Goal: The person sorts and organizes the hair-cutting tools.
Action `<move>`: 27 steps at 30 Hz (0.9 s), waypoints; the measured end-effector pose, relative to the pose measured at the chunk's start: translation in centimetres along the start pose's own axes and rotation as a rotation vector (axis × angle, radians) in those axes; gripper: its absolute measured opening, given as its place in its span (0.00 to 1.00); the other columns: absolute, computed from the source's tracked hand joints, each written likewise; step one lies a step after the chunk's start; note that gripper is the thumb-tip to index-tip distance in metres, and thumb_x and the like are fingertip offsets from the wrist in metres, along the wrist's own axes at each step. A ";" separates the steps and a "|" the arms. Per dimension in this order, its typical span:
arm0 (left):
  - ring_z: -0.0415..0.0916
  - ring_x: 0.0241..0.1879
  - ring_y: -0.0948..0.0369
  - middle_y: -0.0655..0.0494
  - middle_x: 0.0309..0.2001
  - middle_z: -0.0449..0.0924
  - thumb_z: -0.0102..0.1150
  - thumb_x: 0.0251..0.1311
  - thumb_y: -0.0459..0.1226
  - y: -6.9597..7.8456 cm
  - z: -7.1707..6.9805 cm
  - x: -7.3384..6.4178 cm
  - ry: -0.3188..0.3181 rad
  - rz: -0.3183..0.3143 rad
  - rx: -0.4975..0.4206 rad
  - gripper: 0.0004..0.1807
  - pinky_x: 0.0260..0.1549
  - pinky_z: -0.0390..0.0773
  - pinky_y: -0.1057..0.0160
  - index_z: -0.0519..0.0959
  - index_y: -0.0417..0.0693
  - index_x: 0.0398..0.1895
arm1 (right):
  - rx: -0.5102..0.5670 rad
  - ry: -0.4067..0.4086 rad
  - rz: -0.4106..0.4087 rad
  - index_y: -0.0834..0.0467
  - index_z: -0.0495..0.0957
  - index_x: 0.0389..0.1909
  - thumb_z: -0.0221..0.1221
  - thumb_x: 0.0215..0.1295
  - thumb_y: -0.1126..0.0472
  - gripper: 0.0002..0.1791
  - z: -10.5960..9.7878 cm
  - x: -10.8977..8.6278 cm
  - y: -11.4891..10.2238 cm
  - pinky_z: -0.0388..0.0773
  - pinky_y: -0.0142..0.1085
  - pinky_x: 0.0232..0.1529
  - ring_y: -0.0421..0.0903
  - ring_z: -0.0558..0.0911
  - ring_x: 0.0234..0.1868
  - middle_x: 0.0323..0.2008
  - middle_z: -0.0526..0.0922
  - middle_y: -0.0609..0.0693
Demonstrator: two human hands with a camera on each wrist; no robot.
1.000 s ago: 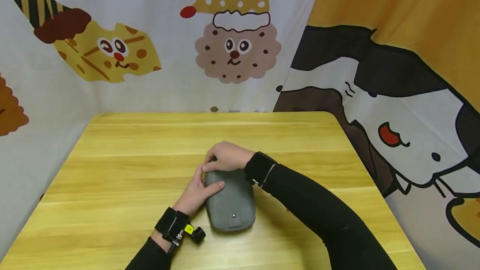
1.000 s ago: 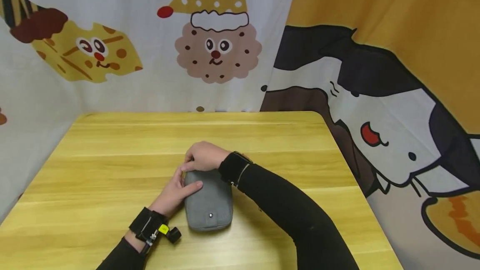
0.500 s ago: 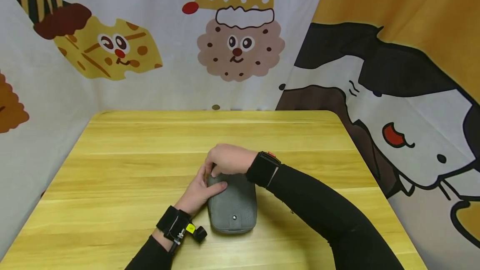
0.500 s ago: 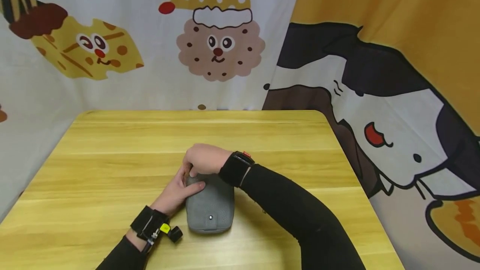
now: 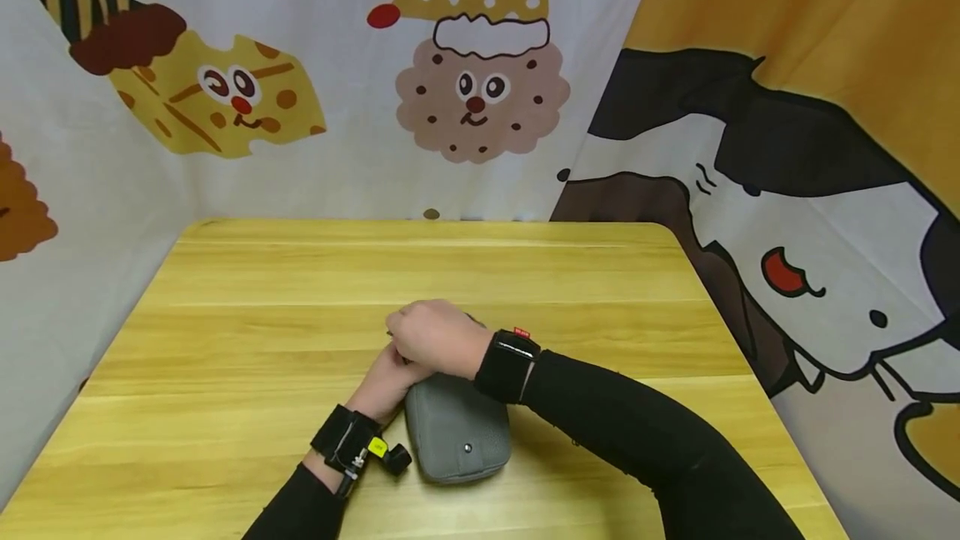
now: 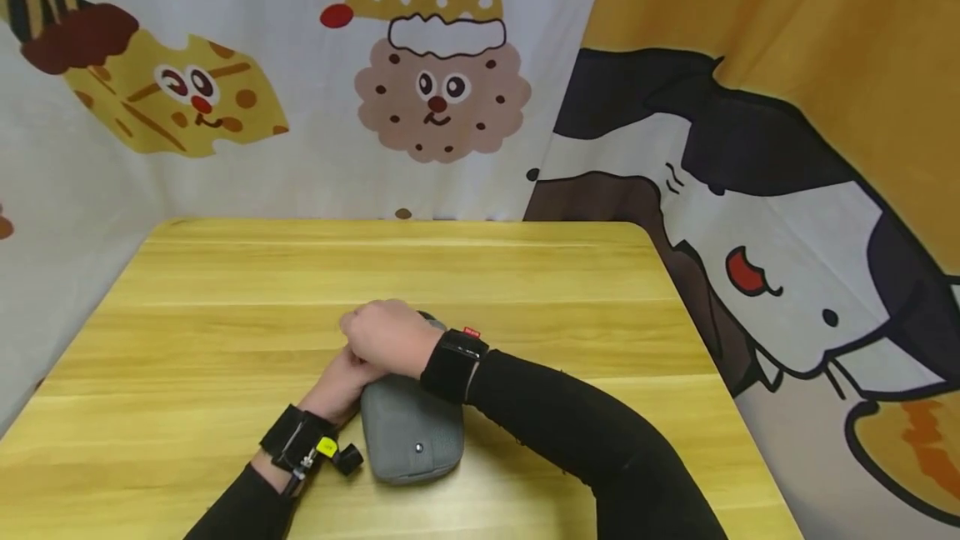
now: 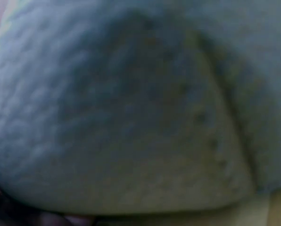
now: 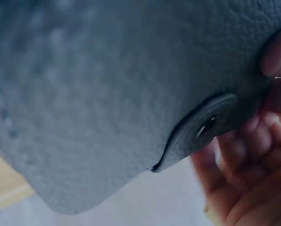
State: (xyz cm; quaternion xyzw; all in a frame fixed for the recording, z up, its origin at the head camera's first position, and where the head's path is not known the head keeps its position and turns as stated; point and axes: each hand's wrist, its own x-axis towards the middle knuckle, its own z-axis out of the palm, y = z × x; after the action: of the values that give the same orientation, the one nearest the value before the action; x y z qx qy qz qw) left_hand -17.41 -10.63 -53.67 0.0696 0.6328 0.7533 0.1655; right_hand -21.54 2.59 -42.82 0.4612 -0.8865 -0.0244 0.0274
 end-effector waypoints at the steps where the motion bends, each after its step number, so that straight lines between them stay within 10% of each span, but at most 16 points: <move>1: 0.80 0.56 0.63 0.57 0.63 0.79 0.67 0.71 0.36 0.0 0.1 0.0 0.006 -0.016 -0.012 0.31 0.58 0.82 0.64 0.70 0.51 0.74 | 0.001 0.010 0.052 0.52 0.80 0.34 0.57 0.81 0.61 0.11 0.1 0.1 0.2 0.74 0.28 0.28 0.36 0.76 0.27 0.27 0.79 0.45; 16: 0.84 0.54 0.58 0.41 0.67 0.78 0.66 0.69 0.34 0.5 1.3 0.0 0.262 -0.050 -0.073 0.31 0.52 0.86 0.62 0.72 0.48 0.75 | 0.559 -0.074 0.640 0.50 0.59 0.10 0.59 0.68 0.64 0.27 2.0 -2.9 8.5 0.54 0.34 0.22 0.42 0.54 0.16 0.12 0.55 0.43; 27: 0.84 0.53 0.59 0.42 0.66 0.79 0.67 0.68 0.34 1.1 1.2 -0.3 0.336 -0.061 -0.065 0.31 0.50 0.86 0.63 0.73 0.47 0.73 | 1.178 -0.181 0.796 0.56 0.71 0.16 0.55 0.70 0.55 0.21 5.2 -7.6 9.0 0.73 0.34 0.22 0.44 0.73 0.19 0.18 0.75 0.48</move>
State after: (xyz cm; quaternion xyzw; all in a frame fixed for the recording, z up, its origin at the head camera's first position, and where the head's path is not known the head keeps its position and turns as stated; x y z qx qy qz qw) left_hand -16.91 -9.82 -52.39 -0.0818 0.6285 0.7691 0.0823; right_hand -24.88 14.03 -47.56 0.0372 -0.8523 0.4318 -0.2928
